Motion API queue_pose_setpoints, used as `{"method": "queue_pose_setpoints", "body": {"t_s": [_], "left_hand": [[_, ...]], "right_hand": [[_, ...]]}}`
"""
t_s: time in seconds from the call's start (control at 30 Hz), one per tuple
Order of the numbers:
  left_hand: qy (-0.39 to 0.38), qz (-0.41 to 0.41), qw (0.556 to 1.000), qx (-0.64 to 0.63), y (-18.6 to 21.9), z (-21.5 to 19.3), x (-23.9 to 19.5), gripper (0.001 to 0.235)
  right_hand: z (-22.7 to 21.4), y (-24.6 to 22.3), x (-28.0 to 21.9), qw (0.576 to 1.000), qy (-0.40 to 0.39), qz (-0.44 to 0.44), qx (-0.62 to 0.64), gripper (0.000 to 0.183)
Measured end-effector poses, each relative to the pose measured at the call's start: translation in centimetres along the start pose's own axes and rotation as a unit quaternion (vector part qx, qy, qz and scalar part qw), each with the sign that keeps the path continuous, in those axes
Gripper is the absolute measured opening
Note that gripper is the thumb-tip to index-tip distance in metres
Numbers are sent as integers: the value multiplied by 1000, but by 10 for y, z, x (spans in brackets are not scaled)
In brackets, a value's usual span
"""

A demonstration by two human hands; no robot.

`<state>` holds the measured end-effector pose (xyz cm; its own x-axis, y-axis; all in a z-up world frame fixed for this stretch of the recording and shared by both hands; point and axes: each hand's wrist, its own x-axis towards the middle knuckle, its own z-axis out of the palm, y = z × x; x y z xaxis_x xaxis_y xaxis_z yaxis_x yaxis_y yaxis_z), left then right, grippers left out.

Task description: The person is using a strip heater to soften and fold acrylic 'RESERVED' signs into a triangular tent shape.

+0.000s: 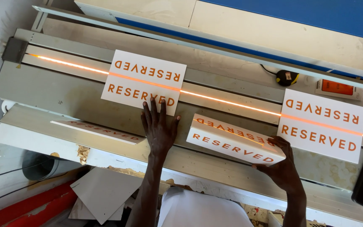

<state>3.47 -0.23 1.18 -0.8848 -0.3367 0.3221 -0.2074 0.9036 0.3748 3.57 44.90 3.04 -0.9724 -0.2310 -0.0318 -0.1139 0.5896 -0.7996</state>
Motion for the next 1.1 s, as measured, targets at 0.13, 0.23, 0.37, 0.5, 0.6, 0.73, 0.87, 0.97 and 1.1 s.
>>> {"method": "queue_pose_setpoints", "body": {"t_s": [0.13,0.23,0.37,0.5,0.6,0.73,0.87,0.97,1.1], "left_hand": [[12,2,1000,11,1,0,-2,81],[27,3,1000,12,3,0,1,81],[33,4,999,9,1,2,-1,80],[26,0,1000,2,2,2,0,79],[27,-1,1000,5,1,3,-1,73],[14,-4,1000,13,1,3,0,69],[1,-9,1000,8,0,5,-2,66],[4,-9,1000,3,-2,8,-3,67],[18,-7,1000,14,1,4,-1,65]], "right_hand": [[-2,-10,1,999,-16,41,0,117],[-2,-10,2,1000,-10,10,2,115],[-2,-3,1,1000,-17,12,-14,120],[-3,-1,3,1000,-19,-4,-14,124],[-3,-5,3,999,-26,35,-15,122],[-3,-4,3,999,-23,37,-12,121],[-3,-5,3,1000,-21,15,-15,120],[-3,-8,2,1000,-17,1,-9,119],[-3,-4,2,1000,-16,-19,-9,119]]}}
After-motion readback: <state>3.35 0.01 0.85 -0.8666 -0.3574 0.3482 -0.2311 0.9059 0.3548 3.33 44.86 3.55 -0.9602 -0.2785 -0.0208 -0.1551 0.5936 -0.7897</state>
